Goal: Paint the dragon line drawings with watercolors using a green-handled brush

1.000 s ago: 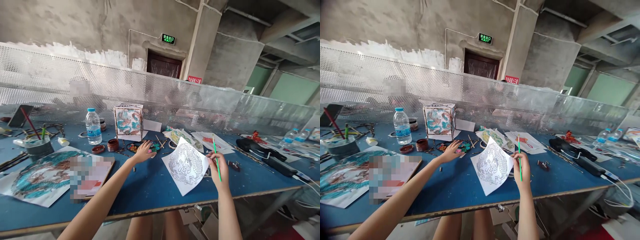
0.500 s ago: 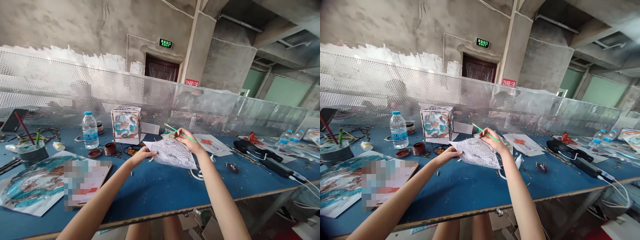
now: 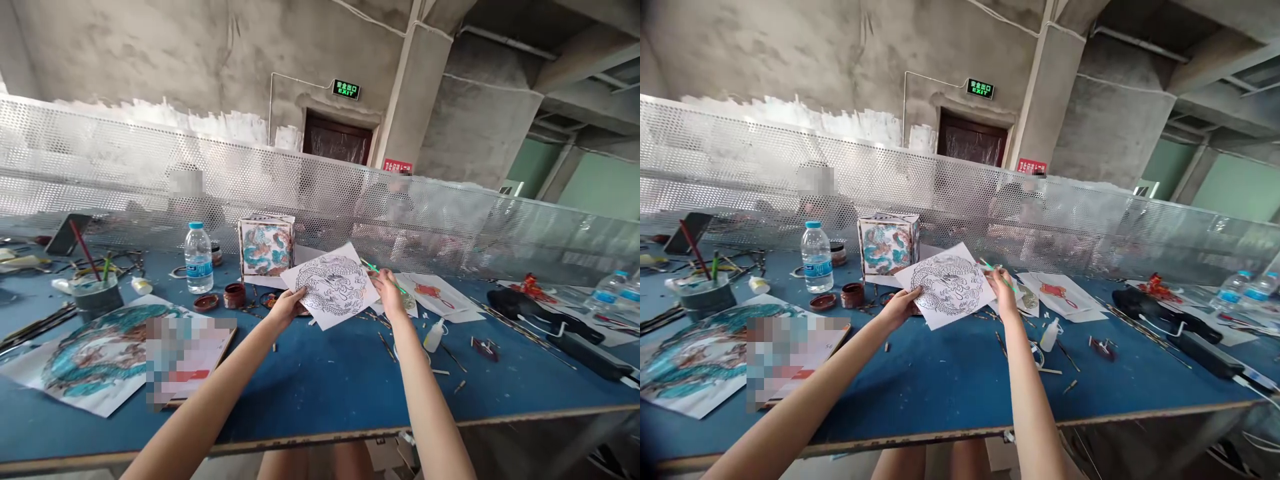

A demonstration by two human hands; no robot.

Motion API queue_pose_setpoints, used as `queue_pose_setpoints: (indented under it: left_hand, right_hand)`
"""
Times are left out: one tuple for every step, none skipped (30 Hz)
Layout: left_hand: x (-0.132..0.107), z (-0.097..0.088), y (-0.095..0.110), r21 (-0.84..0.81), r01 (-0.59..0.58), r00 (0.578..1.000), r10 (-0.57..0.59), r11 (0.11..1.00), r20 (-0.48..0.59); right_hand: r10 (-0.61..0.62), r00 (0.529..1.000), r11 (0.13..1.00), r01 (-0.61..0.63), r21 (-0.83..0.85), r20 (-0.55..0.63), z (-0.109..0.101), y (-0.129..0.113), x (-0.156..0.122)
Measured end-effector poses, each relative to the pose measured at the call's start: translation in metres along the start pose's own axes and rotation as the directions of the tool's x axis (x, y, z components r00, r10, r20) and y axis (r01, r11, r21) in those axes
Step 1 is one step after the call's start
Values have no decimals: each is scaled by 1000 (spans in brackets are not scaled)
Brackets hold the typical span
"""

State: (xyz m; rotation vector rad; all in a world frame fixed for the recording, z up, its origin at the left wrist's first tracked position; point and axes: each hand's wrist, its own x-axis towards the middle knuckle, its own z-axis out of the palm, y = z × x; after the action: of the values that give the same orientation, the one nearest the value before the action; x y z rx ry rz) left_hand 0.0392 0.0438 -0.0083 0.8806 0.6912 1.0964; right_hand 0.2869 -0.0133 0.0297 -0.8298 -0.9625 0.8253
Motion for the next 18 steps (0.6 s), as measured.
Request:
queue_pose_setpoints:
  left_hand:
    - [1,0,0,-22,5,1000,-5,1000,-15]
    - [1,0,-1,-49,4,999,-6,999,-32]
    - [2,0,-1,-80,0,999,-3,997,-47]
    - [2,0,-2,-108,-7,998,1,994,-56]
    - [2,1,-2,-130,-13,998,5,991,-59]
    - [1,2,-3,-145,-15,998,7,989,-58]
    - [1,2,-3,-150,-14,999,6,989,-54]
    - [0,3,-4,-148,-10,999,2,989,-52]
    - [-1,4,-5,-141,-5,999,-3,990,-51]
    - [-2,4,-6,-133,2,999,-8,991,-48]
    - [-3,4,-6,-124,9,999,-14,992,-38]
    - [-4,4,-7,-112,20,999,-23,994,-23]
    - [-4,3,-7,-98,32,999,-32,995,-4]
    - [-4,2,-6,-83,39,999,-38,996,12]
    - [-3,1,-4,-69,42,999,-40,997,20]
    - [-2,0,-2,-55,38,999,-37,998,17]
    - [-2,-1,2,-39,30,1000,-30,999,7]
    - [-1,-3,7,-24,22,1000,-22,999,1]
  right_hand:
    - [-33,998,999,31,-29,-58,-2,4,-1]
    - [-50,995,998,46,-41,-89,-4,8,-1]
    - [-52,994,998,48,-38,-96,-4,11,-2]
    - [-41,995,999,39,-24,-86,-4,13,-4]
    - [-20,998,1000,20,-5,-65,-3,15,-5]
    - [5,999,1000,-5,10,-40,-1,17,-8]
    - [30,999,999,-30,16,-15,2,19,-10]
    - [48,999,999,-48,11,8,5,21,-12]
    - [57,998,998,-57,-6,28,9,24,-14]
    - [54,998,998,-53,-30,43,12,27,-16]
    - [42,998,998,-39,-57,47,15,30,-18]
    - [22,999,996,-19,-85,36,16,33,-18]
    - [-1,1000,994,2,-109,11,16,35,-19]
    - [-19,1000,991,17,-130,-21,15,36,-18]
    - [-31,998,989,23,-148,-52,14,36,-18]
    - [-38,996,986,24,-164,-81,11,36,-17]
    - [-38,994,983,19,-181,-102,8,35,-15]
    - [-37,992,980,13,-198,-119,4,34,-14]
